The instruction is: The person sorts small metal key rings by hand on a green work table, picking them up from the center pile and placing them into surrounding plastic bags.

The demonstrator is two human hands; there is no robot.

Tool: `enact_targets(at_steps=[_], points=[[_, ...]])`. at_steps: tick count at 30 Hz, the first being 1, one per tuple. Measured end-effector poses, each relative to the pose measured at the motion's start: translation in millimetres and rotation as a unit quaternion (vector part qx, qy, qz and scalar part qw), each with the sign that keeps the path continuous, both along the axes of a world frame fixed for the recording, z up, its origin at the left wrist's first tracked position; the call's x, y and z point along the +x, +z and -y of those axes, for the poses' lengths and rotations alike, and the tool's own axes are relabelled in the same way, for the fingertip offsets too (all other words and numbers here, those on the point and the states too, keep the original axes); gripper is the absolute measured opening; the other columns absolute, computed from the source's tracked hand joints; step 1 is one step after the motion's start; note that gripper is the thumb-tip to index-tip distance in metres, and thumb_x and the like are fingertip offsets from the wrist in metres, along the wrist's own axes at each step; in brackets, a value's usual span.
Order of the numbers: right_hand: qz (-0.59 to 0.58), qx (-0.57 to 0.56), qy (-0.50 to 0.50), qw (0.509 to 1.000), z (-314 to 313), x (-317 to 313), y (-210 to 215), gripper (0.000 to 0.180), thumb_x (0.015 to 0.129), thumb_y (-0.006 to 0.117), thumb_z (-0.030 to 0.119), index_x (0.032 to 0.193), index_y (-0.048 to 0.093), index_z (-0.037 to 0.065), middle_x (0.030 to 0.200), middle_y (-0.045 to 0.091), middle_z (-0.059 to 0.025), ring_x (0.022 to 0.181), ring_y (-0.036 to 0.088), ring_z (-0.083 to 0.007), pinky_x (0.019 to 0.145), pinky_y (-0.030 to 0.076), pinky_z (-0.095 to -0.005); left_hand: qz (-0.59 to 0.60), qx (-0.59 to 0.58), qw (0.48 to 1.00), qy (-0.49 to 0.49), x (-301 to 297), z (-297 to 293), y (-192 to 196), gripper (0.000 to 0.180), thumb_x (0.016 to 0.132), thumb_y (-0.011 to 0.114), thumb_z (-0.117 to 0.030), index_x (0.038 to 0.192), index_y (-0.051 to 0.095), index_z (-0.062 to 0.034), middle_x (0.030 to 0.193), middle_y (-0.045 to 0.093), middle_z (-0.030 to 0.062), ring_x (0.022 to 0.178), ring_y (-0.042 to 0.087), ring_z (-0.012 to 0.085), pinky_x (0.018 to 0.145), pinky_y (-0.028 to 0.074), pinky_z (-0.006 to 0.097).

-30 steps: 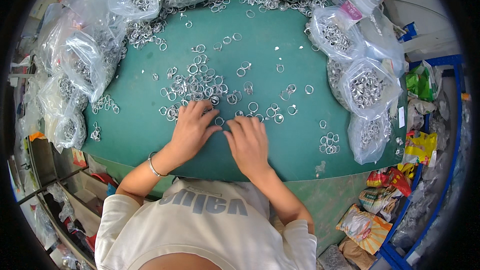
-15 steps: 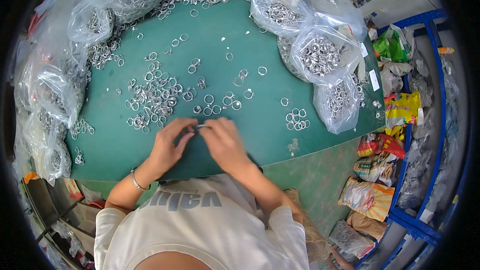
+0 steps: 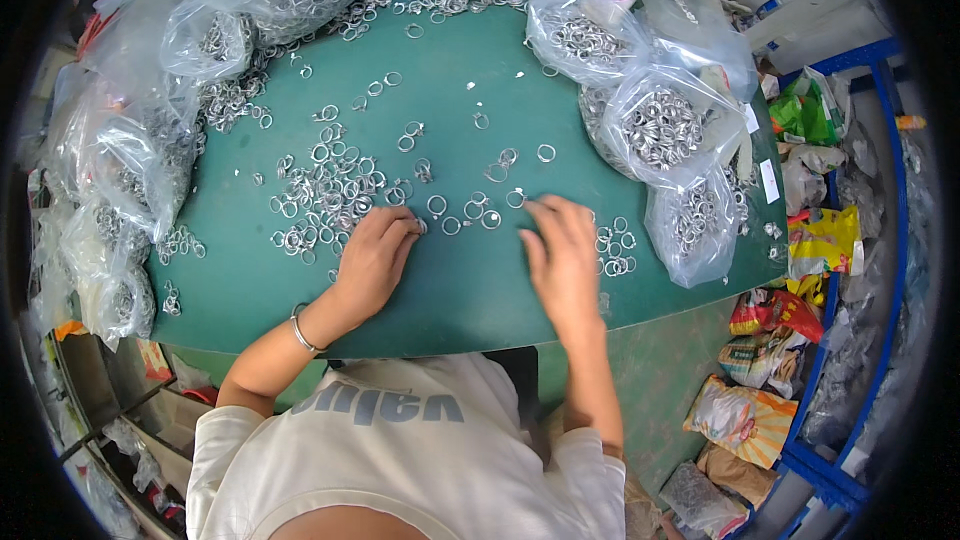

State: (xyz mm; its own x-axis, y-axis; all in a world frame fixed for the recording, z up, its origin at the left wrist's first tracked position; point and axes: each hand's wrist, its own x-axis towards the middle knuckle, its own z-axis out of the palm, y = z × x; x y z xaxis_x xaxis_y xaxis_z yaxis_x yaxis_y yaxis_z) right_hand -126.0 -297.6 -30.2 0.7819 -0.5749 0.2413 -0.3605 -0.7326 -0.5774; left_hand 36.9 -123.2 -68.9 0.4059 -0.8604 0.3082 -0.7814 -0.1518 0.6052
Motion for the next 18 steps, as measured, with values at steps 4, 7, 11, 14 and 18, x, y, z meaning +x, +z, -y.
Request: enact_targets(at_steps=[4, 7, 11, 14, 18], points=[[-0.021, -0.061, 0.056, 0.996, -7.4, 39.3, -14.3, 0.018, 0.075, 0.067, 0.003, 0.093, 0.064, 0.002, 0.099, 0.058, -0.0104, 0.091, 0.053, -0.0281, 0.078, 0.04, -0.0387, -0.228, 0.02, 0.971, 0.072, -0.5, -2.8, 15.0, 0.016, 0.082, 0.061, 0.001, 0.098, 0.06, 0.0021, 0.093, 0.061, 0.0099, 0.077, 0.058, 0.0223, 0.07, 0.047, 0.032], [-0.011, -0.087, 0.036, 0.995, -3.7, 42.0, -17.1, 0.014, 0.075, 0.066, 0.002, 0.089, 0.063, 0.002, 0.095, 0.058, -0.0085, 0.088, 0.052, -0.0266, 0.075, 0.039, -0.0378, -0.457, -0.041, 0.881, 0.112, 2.9, -8.2, 8.0, 0.015, 0.089, 0.057, -0.003, 0.103, 0.06, 0.0025, 0.09, 0.064, 0.0064, 0.077, 0.06, 0.0144, 0.067, 0.047, 0.028], [-0.029, -0.074, 0.007, 0.997, -4.9, 25.3, -9.7, 0.012, 0.075, 0.067, 0.003, 0.086, 0.063, 0.003, 0.095, 0.059, -0.0071, 0.089, 0.052, -0.0258, 0.075, 0.038, -0.0371, -0.684, -0.033, 0.724, 0.086, 16.4, -16.2, 13.8, 0.018, 0.091, 0.055, -0.002, 0.108, 0.061, 0.0017, 0.099, 0.066, 0.0087, 0.085, 0.062, 0.0129, 0.07, 0.048, 0.024], [-0.057, -0.064, 0.009, 0.996, -15.1, 23.9, -4.4, 0.019, 0.073, 0.069, 0.004, 0.091, 0.063, 0.003, 0.099, 0.059, -0.0078, 0.091, 0.052, -0.0264, 0.077, 0.038, -0.0378, -0.642, -0.03, 0.76, 0.101, 13.9, -20.1, 12.2, 0.019, 0.09, 0.056, -0.001, 0.109, 0.06, 0.0023, 0.101, 0.066, 0.0103, 0.087, 0.064, 0.0151, 0.073, 0.05, 0.025], [0.029, 0.02, 0.072, 0.997, -33.5, 39.4, -5.7, 0.028, 0.073, 0.069, 0.004, 0.1, 0.062, 0.003, 0.102, 0.058, -0.0099, 0.094, 0.052, -0.0283, 0.08, 0.039, -0.0386, -0.67, -0.04, 0.735, 0.102, 11.7, -23.1, 17.6, 0.021, 0.09, 0.056, -0.001, 0.11, 0.06, 0.0038, 0.099, 0.067, 0.0127, 0.087, 0.065, 0.0177, 0.074, 0.052, 0.026]])
